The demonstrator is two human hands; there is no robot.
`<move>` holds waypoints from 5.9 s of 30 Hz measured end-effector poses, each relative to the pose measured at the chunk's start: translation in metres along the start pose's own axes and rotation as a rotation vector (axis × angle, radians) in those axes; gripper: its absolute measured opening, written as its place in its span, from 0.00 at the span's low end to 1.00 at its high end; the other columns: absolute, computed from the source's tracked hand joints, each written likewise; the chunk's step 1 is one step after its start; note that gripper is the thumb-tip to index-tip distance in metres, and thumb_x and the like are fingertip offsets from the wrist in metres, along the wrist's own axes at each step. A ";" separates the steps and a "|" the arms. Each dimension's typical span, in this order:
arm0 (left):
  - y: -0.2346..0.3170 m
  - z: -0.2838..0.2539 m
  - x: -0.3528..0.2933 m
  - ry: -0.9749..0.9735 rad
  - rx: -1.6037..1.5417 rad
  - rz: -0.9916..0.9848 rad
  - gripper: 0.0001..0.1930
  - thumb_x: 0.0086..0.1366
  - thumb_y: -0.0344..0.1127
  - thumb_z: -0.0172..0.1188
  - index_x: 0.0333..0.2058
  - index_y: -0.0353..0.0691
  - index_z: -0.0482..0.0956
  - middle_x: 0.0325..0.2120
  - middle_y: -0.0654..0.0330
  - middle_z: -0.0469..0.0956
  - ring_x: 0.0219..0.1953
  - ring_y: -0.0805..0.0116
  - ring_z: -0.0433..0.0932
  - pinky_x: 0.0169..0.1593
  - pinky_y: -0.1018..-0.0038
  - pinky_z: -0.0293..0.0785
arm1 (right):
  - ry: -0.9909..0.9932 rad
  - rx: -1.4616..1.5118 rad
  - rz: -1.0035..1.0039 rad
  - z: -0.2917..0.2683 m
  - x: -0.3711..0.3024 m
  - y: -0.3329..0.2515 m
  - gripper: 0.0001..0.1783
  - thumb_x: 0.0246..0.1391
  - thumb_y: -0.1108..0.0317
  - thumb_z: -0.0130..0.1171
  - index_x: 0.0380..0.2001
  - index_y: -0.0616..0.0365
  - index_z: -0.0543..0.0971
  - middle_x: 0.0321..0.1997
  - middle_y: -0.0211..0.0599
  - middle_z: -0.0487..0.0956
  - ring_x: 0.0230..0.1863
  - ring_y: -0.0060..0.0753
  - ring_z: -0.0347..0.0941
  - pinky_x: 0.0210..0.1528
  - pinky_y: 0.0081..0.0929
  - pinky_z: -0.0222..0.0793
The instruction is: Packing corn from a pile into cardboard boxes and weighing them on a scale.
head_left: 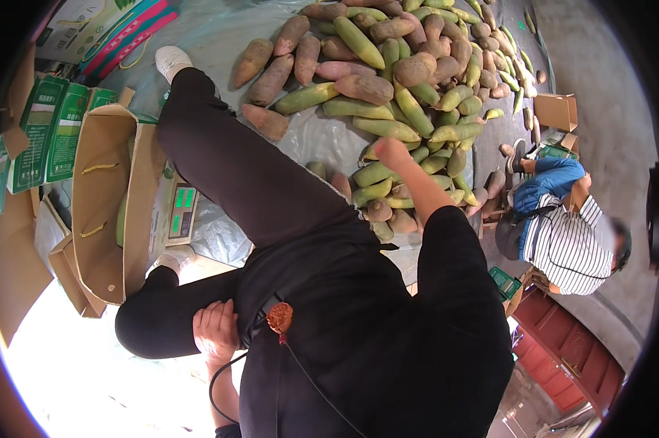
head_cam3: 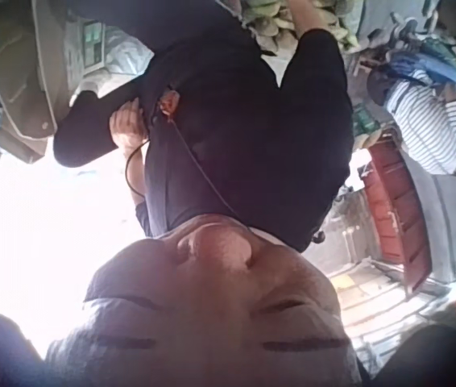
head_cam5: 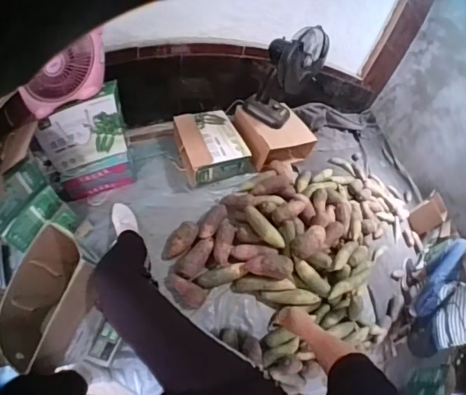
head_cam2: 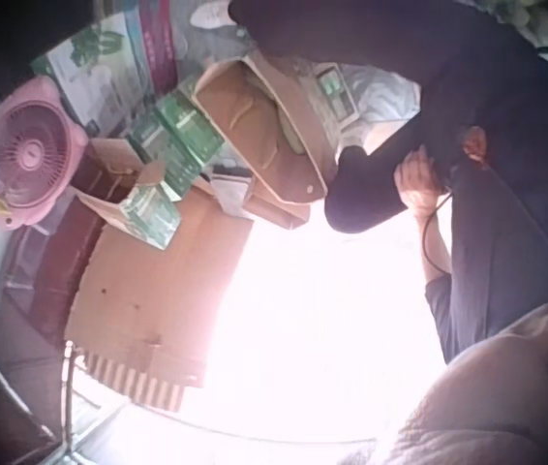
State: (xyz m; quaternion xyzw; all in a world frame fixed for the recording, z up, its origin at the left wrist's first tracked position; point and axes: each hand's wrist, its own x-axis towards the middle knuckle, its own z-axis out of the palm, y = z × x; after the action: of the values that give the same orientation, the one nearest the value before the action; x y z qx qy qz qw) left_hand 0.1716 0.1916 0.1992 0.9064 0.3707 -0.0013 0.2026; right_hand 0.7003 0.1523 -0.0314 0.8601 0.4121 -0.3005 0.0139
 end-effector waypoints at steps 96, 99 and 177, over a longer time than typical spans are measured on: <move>0.032 -0.027 -0.014 0.134 -0.801 0.060 0.19 0.50 0.19 0.58 0.42 0.42 0.80 0.51 0.53 0.70 0.53 0.54 0.70 0.53 0.66 0.69 | -0.532 0.958 -1.087 -0.084 -0.152 -0.576 0.18 0.59 0.59 0.49 0.29 0.64 0.77 0.24 0.32 0.76 0.22 0.21 0.71 0.26 0.23 0.67; 0.021 -0.020 -0.030 0.003 -0.930 -0.009 0.22 0.47 0.18 0.59 0.43 0.42 0.81 0.56 0.52 0.66 0.56 0.55 0.67 0.56 0.67 0.66 | -0.139 0.808 -1.143 -0.069 -0.121 -0.554 0.15 0.58 0.63 0.51 0.38 0.66 0.77 0.32 0.37 0.79 0.25 0.24 0.75 0.28 0.23 0.70; -0.109 -0.058 0.048 0.184 0.025 -0.536 0.25 0.57 0.23 0.55 0.55 0.40 0.69 0.49 0.51 0.71 0.52 0.51 0.68 0.56 0.61 0.63 | -0.324 0.036 0.101 0.121 -0.043 -0.018 0.18 0.44 0.55 0.57 0.33 0.57 0.80 0.36 0.48 0.80 0.42 0.50 0.76 0.45 0.39 0.71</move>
State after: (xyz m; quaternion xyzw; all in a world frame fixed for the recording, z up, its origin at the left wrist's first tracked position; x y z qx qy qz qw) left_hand 0.1241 0.3153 0.2050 0.7747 0.6139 0.0230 0.1496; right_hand 0.6051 0.1012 -0.1037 0.8202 0.3553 -0.4412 0.0798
